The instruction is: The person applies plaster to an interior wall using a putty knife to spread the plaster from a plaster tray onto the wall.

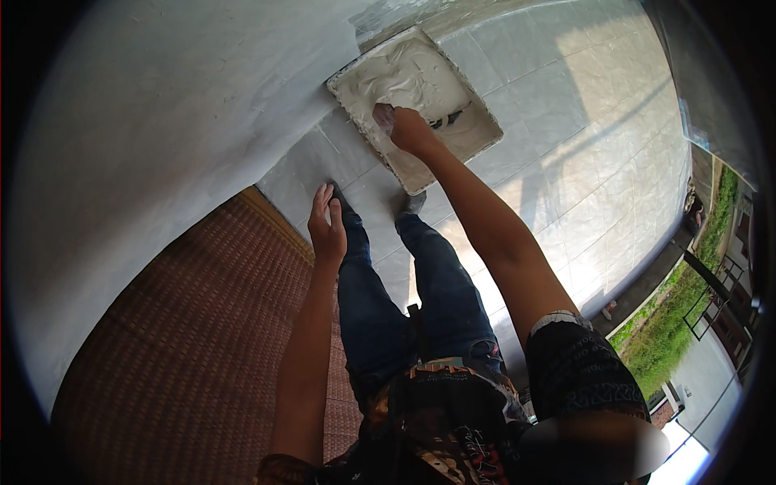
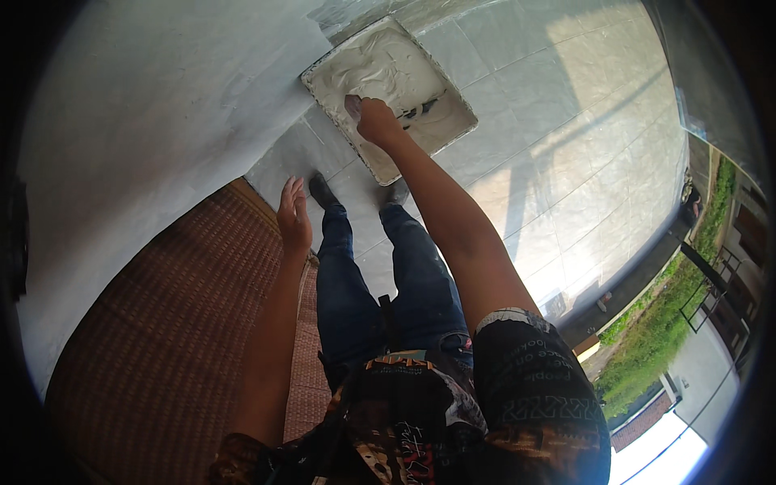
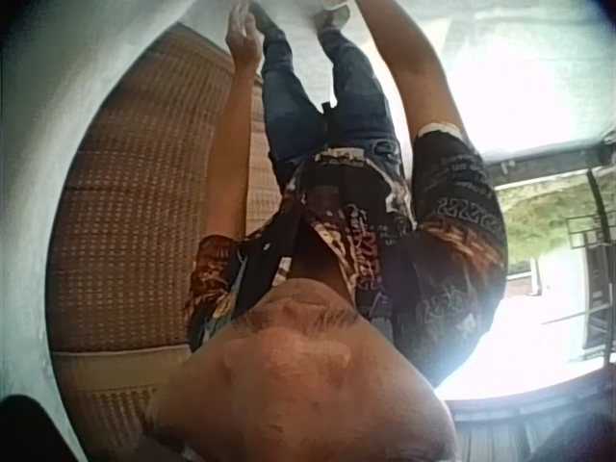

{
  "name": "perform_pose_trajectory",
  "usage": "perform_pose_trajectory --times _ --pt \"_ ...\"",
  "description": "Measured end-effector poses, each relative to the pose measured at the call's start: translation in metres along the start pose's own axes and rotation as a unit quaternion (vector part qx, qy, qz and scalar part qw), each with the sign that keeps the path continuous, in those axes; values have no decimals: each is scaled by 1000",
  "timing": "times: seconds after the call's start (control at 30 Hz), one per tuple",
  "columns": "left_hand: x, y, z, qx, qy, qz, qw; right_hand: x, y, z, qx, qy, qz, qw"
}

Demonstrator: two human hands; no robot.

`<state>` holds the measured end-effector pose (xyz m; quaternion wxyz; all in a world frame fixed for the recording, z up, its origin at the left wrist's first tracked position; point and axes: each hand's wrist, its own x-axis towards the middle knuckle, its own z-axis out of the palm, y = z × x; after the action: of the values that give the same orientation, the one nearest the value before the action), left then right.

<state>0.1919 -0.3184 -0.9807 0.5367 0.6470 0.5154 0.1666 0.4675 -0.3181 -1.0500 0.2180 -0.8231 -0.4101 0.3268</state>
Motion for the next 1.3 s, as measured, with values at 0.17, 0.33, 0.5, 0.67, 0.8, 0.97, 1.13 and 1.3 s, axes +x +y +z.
perform_pose_trajectory --times 0.17,0.33,0.5,0.67,0.8,0.97,1.13,1.3 --pt "-3 -2 2 3 7 2 1000 -3 3 12 -13 -33 18 999" --pt "-6 -2 1 -14 10 -5 1000 5 3 17 -23 -51 2 998" --pt "-8 -10 -4 -7 13 -3 1000 8 -2 14 -40 -88 -4 995" --pt "-16 -11 -15 6 19 -5 1000 -7 8 -1 34 -97 -48 994" --pt "-12 -2 -5 -3 6 2 1000 -15 55 -35 82 -149 -8 985" --pt "-17 13 -37 41 21 33 998 -58 17 -69 503 -259 163 808" --pt "-14 69 -48 59 43 94 993 -103 -27 -121 641 -243 83 723" --pt "-26 165 -65 15 98 156 983 -141 -100 -173 673 -220 -14 706"
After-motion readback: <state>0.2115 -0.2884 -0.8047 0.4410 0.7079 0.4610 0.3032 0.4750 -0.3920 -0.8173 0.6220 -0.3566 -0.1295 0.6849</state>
